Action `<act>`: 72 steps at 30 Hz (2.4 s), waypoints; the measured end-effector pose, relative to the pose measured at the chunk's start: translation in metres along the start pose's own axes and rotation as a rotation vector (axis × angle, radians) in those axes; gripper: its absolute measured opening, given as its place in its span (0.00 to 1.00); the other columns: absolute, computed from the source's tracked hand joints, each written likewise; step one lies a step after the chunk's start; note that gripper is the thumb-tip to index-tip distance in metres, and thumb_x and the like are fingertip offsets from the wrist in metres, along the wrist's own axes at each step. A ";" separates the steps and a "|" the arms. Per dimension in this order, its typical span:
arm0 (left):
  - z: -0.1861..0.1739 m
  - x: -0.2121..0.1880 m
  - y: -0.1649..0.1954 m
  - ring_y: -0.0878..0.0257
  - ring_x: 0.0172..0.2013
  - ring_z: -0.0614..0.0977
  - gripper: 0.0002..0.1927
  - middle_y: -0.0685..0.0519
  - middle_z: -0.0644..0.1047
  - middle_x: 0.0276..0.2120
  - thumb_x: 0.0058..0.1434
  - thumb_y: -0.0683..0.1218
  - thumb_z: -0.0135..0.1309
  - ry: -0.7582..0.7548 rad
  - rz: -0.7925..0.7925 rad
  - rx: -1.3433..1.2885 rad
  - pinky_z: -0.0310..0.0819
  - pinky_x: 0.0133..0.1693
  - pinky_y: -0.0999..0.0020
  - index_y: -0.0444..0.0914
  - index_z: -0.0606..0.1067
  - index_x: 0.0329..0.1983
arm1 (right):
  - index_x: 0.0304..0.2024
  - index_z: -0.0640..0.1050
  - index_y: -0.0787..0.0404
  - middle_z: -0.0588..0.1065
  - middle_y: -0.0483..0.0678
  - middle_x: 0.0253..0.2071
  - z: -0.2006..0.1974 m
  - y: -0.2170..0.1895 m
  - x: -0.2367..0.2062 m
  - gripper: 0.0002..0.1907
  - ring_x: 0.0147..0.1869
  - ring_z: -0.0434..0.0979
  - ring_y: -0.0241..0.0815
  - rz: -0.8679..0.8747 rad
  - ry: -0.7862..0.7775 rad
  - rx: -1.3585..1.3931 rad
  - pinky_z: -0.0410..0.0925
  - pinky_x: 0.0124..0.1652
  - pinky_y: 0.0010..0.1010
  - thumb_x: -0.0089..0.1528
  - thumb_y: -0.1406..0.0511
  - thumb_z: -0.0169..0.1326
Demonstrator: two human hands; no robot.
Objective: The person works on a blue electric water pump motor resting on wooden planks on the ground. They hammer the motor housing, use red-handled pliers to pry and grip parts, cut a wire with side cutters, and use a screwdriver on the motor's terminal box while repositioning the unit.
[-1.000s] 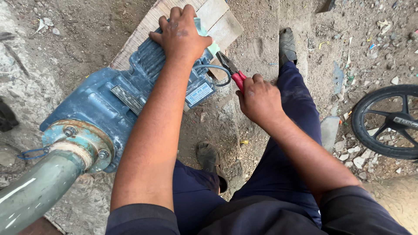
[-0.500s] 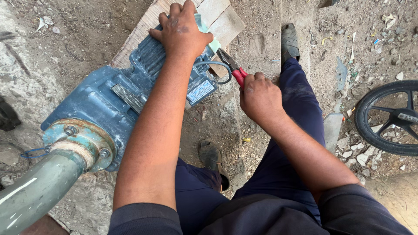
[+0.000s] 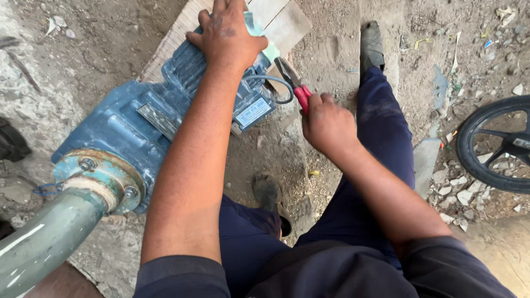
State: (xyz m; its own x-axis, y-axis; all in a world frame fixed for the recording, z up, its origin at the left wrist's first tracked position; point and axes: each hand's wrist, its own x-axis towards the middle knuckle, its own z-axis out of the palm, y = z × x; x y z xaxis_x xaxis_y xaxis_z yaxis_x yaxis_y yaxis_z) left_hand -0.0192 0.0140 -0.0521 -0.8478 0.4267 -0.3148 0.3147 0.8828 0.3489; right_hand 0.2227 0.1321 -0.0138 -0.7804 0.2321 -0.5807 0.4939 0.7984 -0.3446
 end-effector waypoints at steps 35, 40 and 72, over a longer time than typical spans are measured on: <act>-0.042 -0.025 -0.032 0.45 0.55 0.78 0.27 0.48 0.79 0.54 0.58 0.58 0.69 0.007 0.015 -0.220 0.70 0.53 0.41 0.42 0.77 0.56 | 0.37 0.72 0.64 0.74 0.57 0.35 -0.012 0.037 0.206 0.16 0.38 0.76 0.59 -0.412 0.048 0.310 0.68 0.39 0.48 0.68 0.59 0.61; -0.044 -0.030 -0.031 0.44 0.57 0.76 0.28 0.49 0.78 0.55 0.56 0.57 0.69 -0.006 0.045 -0.268 0.58 0.49 0.19 0.43 0.76 0.57 | 0.38 0.72 0.65 0.73 0.58 0.35 -0.001 0.038 0.211 0.16 0.39 0.75 0.61 -0.466 0.022 0.282 0.68 0.41 0.48 0.69 0.60 0.62; -0.057 -0.026 -0.031 0.47 0.62 0.72 0.36 0.52 0.76 0.60 0.57 0.57 0.68 -0.157 0.059 -0.246 0.67 0.56 0.29 0.41 0.72 0.65 | 0.34 0.72 0.64 0.72 0.58 0.32 -0.010 0.036 0.193 0.17 0.35 0.74 0.62 -0.388 -0.048 0.217 0.67 0.36 0.49 0.66 0.58 0.62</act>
State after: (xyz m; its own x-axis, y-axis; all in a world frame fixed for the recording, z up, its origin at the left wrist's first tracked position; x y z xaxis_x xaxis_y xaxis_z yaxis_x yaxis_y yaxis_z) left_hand -0.0317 -0.0361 -0.0046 -0.7488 0.5181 -0.4132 0.2326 0.7893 0.5682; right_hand 0.0857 0.2119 -0.1310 -0.9076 -0.0920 -0.4097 0.2411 0.6848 -0.6877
